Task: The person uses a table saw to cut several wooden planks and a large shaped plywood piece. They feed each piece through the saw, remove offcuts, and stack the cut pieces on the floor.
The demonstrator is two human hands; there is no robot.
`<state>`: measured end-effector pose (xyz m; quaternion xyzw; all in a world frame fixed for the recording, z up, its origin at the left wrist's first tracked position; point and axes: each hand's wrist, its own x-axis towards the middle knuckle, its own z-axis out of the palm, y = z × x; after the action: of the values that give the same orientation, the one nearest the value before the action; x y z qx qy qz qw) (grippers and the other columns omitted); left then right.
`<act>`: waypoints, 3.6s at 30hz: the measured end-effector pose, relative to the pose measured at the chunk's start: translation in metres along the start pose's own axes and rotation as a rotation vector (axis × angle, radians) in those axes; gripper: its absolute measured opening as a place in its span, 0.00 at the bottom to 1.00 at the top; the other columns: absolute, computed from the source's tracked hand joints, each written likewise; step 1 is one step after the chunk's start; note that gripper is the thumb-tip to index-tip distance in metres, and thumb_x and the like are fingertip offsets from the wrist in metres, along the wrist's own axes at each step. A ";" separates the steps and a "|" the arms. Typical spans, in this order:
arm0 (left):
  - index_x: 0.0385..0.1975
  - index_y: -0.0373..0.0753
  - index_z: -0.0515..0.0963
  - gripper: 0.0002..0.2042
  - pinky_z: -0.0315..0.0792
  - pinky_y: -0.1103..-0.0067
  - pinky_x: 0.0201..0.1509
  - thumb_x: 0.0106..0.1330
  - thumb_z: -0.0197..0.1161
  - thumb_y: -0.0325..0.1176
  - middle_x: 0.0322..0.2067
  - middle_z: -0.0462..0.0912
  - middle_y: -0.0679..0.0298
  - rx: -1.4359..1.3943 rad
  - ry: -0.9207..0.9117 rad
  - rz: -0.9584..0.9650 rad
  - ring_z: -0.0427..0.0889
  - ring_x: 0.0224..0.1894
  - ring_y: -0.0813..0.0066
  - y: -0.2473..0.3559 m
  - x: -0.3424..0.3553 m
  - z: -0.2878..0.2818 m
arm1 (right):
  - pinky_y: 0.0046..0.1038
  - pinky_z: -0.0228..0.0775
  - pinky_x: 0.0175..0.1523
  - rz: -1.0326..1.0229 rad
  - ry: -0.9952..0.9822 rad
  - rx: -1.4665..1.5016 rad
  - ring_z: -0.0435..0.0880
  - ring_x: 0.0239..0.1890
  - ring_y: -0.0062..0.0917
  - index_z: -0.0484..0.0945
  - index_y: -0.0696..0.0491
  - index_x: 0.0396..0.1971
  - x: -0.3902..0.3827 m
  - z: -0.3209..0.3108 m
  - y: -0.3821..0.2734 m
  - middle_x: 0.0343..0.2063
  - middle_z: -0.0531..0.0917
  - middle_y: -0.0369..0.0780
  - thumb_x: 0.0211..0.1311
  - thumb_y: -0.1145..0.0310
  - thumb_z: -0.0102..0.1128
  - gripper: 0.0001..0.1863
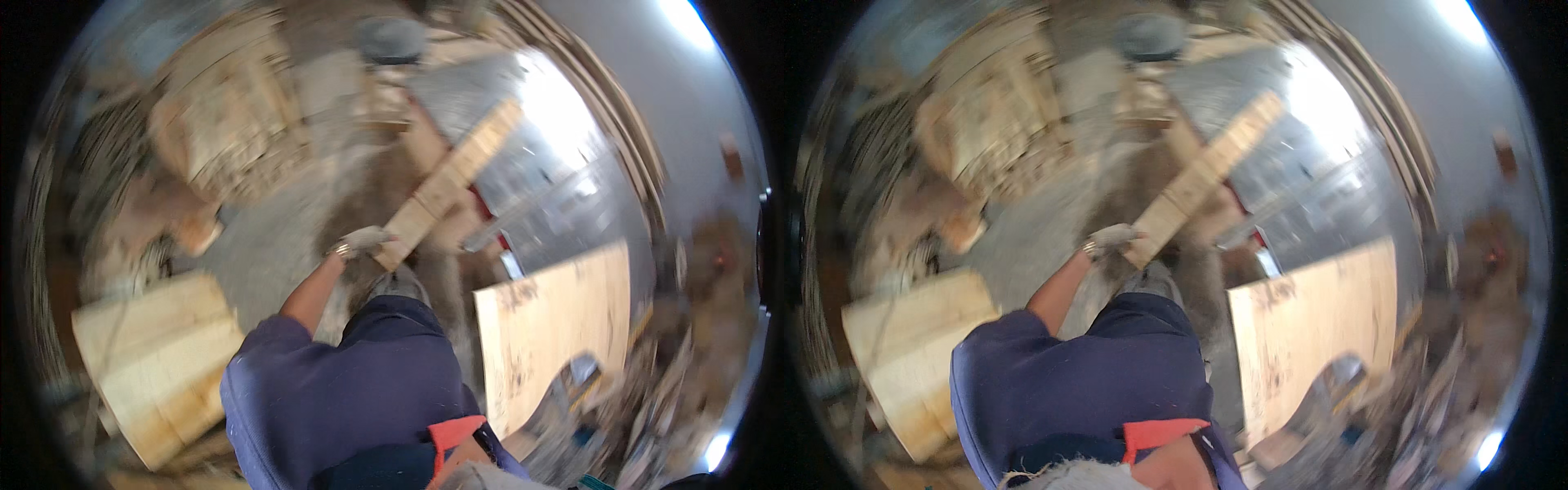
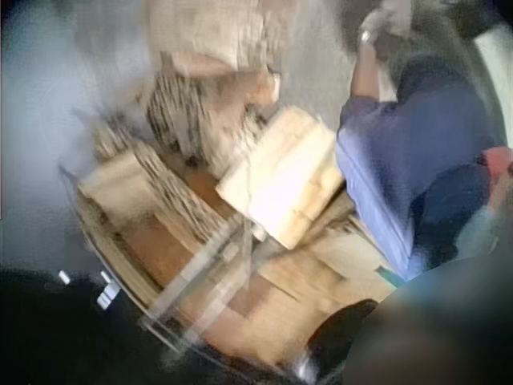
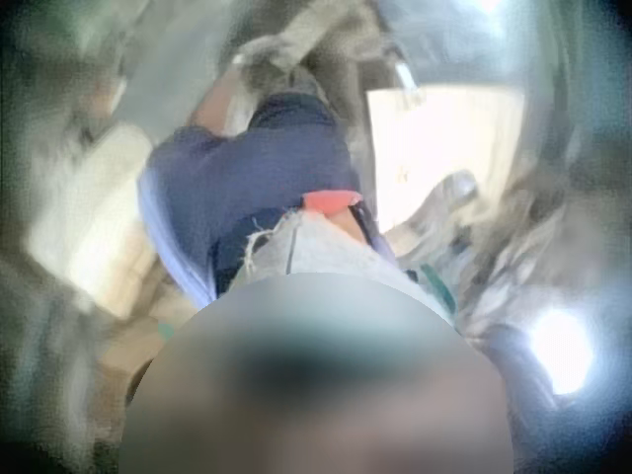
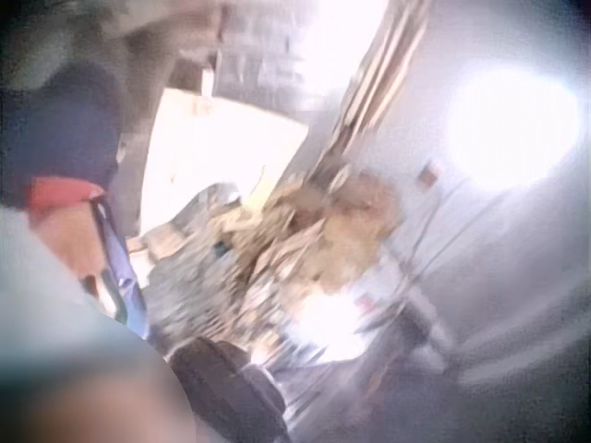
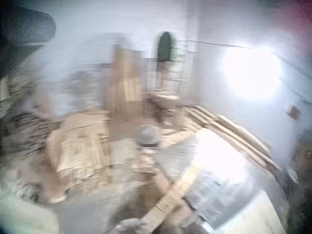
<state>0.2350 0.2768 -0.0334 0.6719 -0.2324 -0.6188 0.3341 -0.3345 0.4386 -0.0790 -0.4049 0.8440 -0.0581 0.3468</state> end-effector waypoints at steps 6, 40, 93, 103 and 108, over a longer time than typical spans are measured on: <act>0.36 0.35 0.85 0.24 0.75 0.66 0.41 0.58 0.67 0.55 0.29 0.85 0.50 0.281 0.529 0.447 0.83 0.30 0.58 -0.026 -0.120 -0.006 | 0.37 0.74 0.43 -0.310 -0.187 -0.147 0.84 0.37 0.43 0.75 0.62 0.48 0.067 -0.028 -0.041 0.36 0.85 0.49 0.58 0.57 0.62 0.26; 0.57 0.29 0.72 0.33 0.69 0.70 0.57 0.72 0.50 0.59 0.51 0.78 0.55 -0.772 1.708 0.263 0.75 0.50 0.69 -0.417 -0.462 -0.641 | 0.20 0.69 0.37 -0.743 -0.958 -0.091 0.80 0.33 0.18 0.76 0.58 0.49 -0.320 0.345 -0.291 0.36 0.82 0.36 0.68 0.61 0.58 0.18; 0.41 0.32 0.80 0.34 0.73 0.56 0.49 0.70 0.45 0.63 0.38 0.82 0.38 0.998 0.166 0.536 0.81 0.44 0.39 -0.021 -0.067 0.276 | 0.43 0.63 0.66 0.353 0.425 1.936 0.73 0.62 0.36 0.69 0.48 0.63 -0.078 -0.082 0.172 0.61 0.75 0.38 0.71 0.40 0.43 0.32; 0.41 0.31 0.81 0.32 0.72 0.54 0.41 0.69 0.49 0.61 0.32 0.81 0.37 0.980 0.282 0.331 0.81 0.37 0.35 -0.121 -0.273 0.111 | 0.49 0.65 0.66 0.570 0.358 1.811 0.73 0.62 0.41 0.63 0.49 0.67 -0.286 -0.035 0.197 0.62 0.73 0.44 0.71 0.37 0.41 0.37; 0.38 0.31 0.81 0.30 0.72 0.53 0.40 0.68 0.52 0.59 0.30 0.81 0.37 0.904 0.392 0.312 0.81 0.37 0.35 -0.148 -0.314 0.088 | 0.48 0.63 0.66 0.386 0.367 1.797 0.71 0.63 0.41 0.63 0.51 0.67 -0.307 -0.033 0.186 0.62 0.72 0.44 0.71 0.40 0.45 0.35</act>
<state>0.0938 0.5893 0.0692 0.8098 -0.5071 -0.2618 0.1358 -0.3427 0.7787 0.0410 0.1777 0.5767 -0.6929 0.3947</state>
